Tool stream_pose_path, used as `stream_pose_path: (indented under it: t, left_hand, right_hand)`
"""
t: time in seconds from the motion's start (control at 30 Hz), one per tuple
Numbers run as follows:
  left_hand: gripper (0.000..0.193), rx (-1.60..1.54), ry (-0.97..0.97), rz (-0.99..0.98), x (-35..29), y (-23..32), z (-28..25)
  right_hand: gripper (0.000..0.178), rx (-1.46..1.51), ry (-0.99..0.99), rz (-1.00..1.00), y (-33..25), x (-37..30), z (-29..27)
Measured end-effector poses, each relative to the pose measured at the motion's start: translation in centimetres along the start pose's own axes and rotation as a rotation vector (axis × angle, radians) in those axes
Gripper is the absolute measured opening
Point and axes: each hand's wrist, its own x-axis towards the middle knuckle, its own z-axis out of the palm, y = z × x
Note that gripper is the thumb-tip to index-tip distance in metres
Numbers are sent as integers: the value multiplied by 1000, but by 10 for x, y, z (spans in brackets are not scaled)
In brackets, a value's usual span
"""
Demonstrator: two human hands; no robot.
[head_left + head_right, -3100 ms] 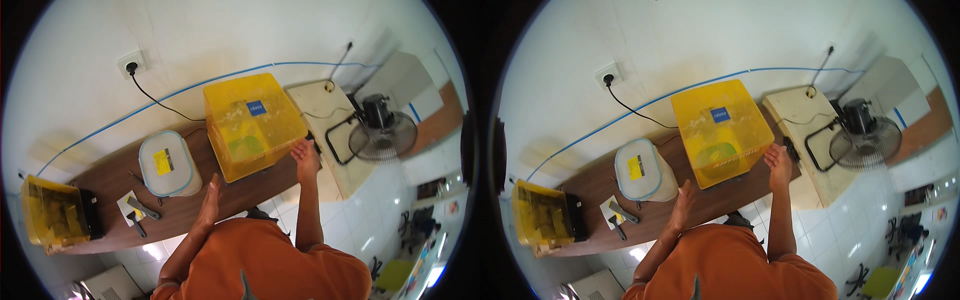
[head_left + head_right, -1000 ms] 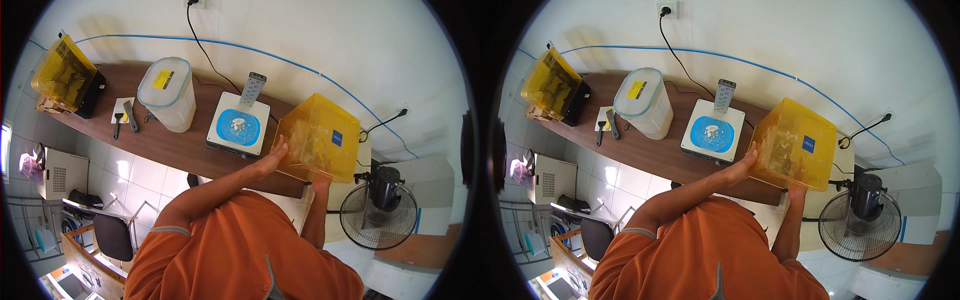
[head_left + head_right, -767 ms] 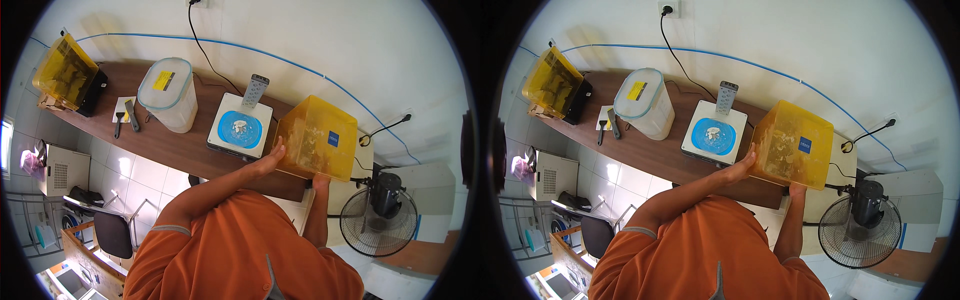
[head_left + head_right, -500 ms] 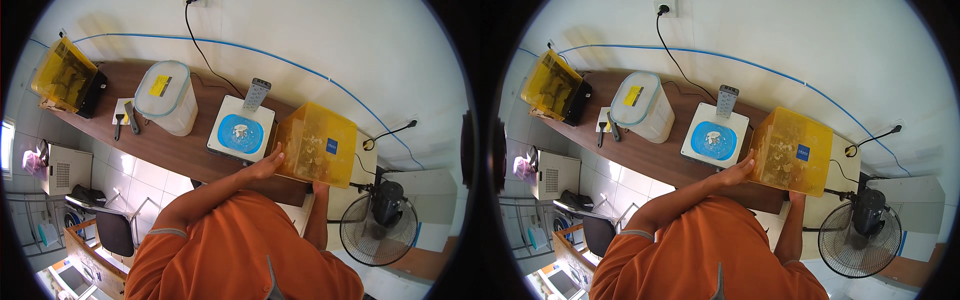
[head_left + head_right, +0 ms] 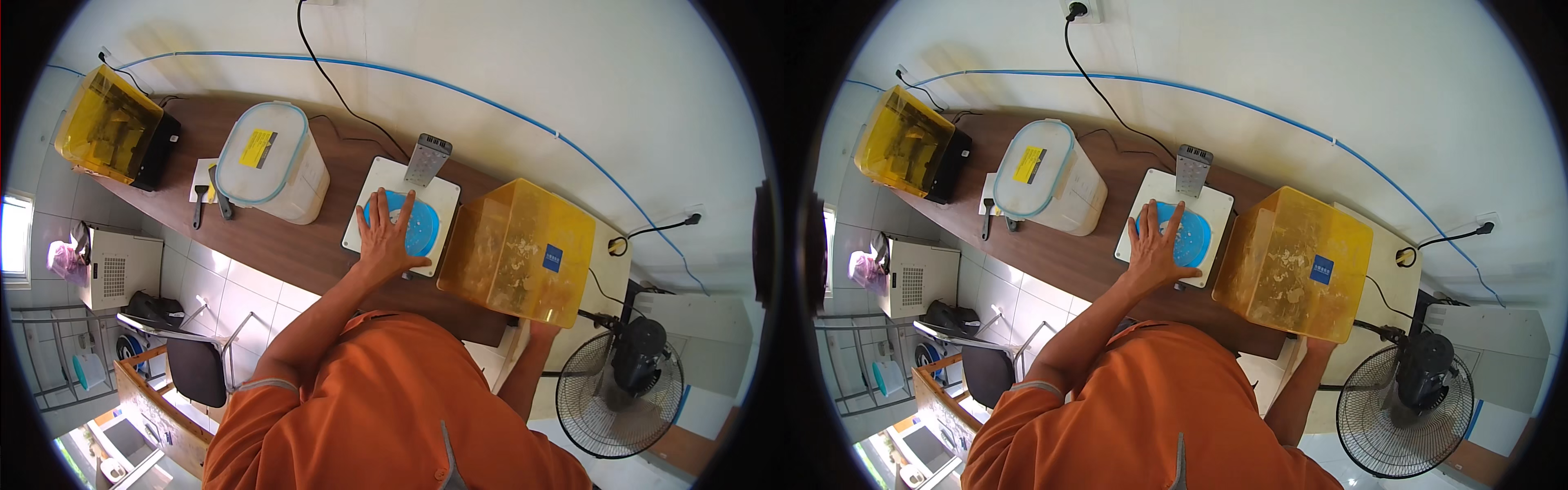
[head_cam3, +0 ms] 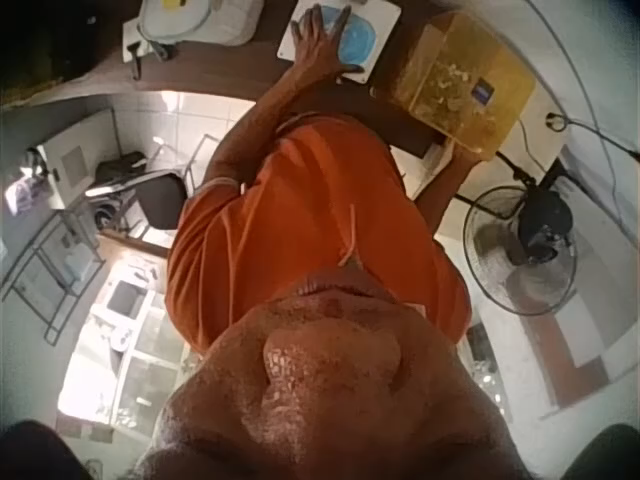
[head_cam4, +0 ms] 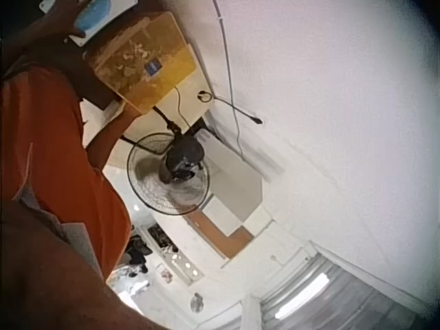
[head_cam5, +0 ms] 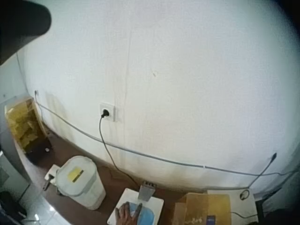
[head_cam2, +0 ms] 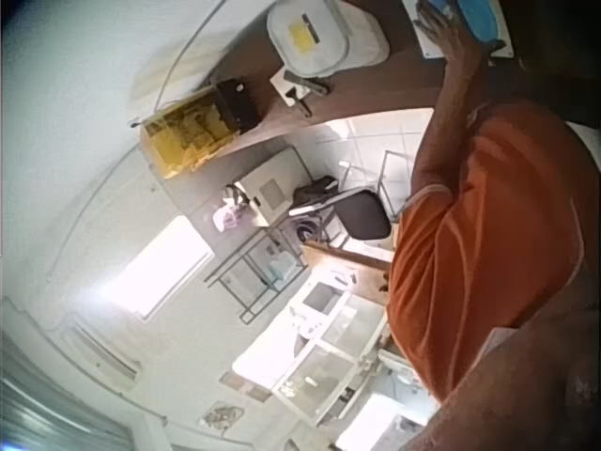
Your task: The recorder is cleaning and processing 3D printed dental models using a wash station and manual inspection.
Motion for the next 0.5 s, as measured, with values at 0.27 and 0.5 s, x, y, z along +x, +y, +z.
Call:
stream_pose_path:
  t: [0.27, 0.5]
  left_hand:
    - [124, -77, 88, 78, 4, -15, -2]
    - [124, -277, 144, 103, -37, -4, -72]
  right_hand:
    - [65, -302, 211, -420, -69, 12, 147]
    - [76, -176, -551, -484, -63, -32, 298]
